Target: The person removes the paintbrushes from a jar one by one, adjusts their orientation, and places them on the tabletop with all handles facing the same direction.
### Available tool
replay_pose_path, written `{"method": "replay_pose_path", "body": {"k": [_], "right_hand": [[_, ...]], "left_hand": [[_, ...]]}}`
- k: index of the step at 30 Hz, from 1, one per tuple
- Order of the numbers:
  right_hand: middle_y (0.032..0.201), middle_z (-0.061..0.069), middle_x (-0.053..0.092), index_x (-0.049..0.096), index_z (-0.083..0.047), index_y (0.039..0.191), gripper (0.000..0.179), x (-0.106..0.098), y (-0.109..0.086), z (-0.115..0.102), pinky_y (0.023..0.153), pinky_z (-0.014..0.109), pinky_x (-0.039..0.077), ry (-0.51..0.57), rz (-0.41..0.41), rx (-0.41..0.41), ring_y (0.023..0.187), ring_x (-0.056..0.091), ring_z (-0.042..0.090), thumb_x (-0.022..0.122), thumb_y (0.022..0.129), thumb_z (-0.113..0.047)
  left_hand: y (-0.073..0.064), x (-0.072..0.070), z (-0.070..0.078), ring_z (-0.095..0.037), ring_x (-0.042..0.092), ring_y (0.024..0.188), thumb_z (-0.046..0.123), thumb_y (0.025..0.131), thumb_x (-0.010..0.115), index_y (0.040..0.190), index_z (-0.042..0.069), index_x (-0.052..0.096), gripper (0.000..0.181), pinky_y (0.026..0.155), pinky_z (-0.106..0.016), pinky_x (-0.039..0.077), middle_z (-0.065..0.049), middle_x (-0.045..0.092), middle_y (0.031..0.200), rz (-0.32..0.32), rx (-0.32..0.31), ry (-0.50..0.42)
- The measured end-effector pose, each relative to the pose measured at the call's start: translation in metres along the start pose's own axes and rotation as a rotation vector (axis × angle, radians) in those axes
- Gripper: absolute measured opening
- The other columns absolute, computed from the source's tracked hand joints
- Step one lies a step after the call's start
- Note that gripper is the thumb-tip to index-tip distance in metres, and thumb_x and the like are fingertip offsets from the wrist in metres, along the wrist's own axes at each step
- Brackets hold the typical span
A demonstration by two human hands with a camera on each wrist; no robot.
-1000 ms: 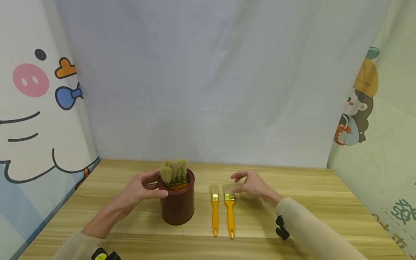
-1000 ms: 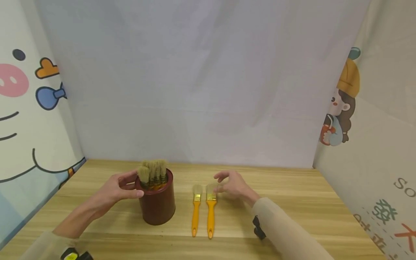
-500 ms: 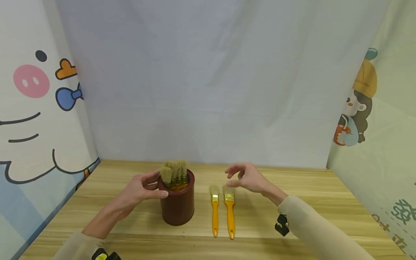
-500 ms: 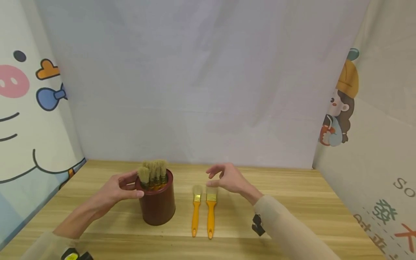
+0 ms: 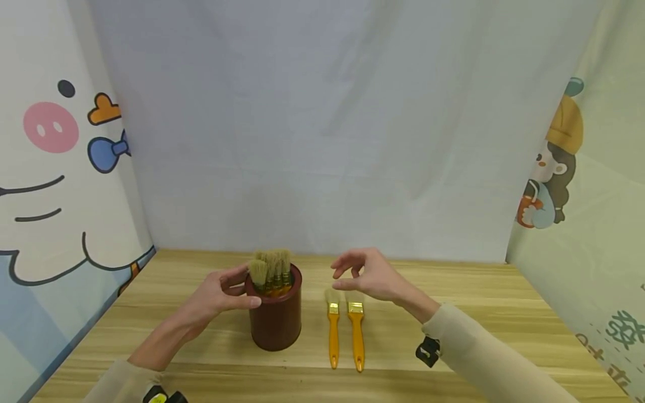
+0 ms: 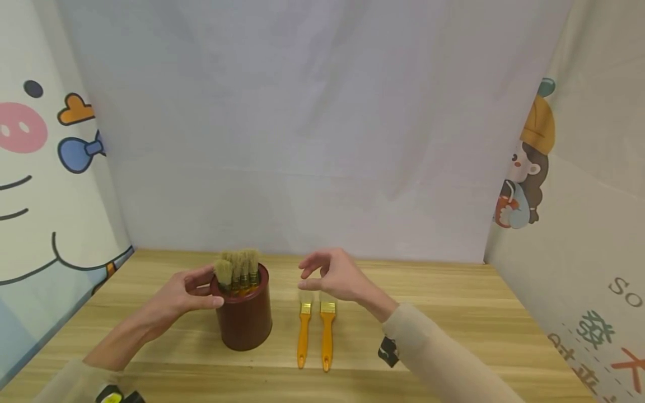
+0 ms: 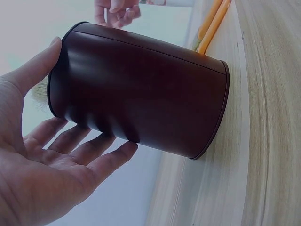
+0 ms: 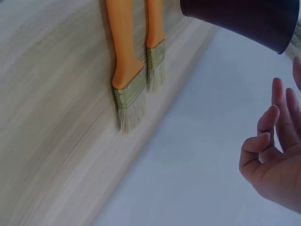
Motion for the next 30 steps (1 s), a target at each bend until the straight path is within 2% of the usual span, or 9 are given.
{"method": "replay_pose_path", "body": {"k": [9, 18, 30], "right_hand": [[0.1, 0.004, 0.077, 0.075, -0.004, 0.119, 0.032, 0.011, 0.012, -0.013, 0.067, 0.027, 0.044, 0.008, -0.001, -0.06, 0.072, 0.055, 0.017, 0.085, 0.09, -0.012], [0.104, -0.001, 0.076, 0.072, -0.009, 0.127, 0.038, 0.021, 0.027, -0.024, 0.066, 0.03, 0.046, 0.021, -0.001, -0.062, 0.067, 0.053, 0.017, 0.085, 0.091, -0.011], [0.11, 0.005, 0.077, 0.068, -0.01, 0.132, 0.044, 0.036, 0.052, -0.036, 0.059, 0.028, 0.042, -0.007, -0.014, -0.063, 0.061, 0.05, 0.015, 0.085, 0.091, -0.012]], "left_hand": [[-0.001, 0.0, 0.0, -0.047, 0.038, 0.148, 0.019, 0.094, 0.081, 0.167, -0.001, 0.022, 0.095, 0.113, -0.052, 0.044, -0.029, 0.033, 0.164, 0.0, -0.006, -0.004], [-0.001, 0.0, -0.002, -0.048, 0.035, 0.148, 0.019, 0.095, 0.081, 0.167, -0.002, 0.02, 0.097, 0.114, -0.052, 0.043, -0.03, 0.03, 0.165, 0.0, -0.018, -0.009], [0.001, 0.0, 0.0, -0.048, 0.037, 0.147, 0.018, 0.094, 0.082, 0.167, 0.0, 0.023, 0.095, 0.112, -0.051, 0.046, -0.029, 0.033, 0.164, -0.002, 0.001, -0.025]]}}
Point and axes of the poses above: each hand's wrist, its own y-axis towards the middle knuckle, its own x-axis out of the palm, z = x × y, the point moved 8 cm from there along y, towards the middle knuckle
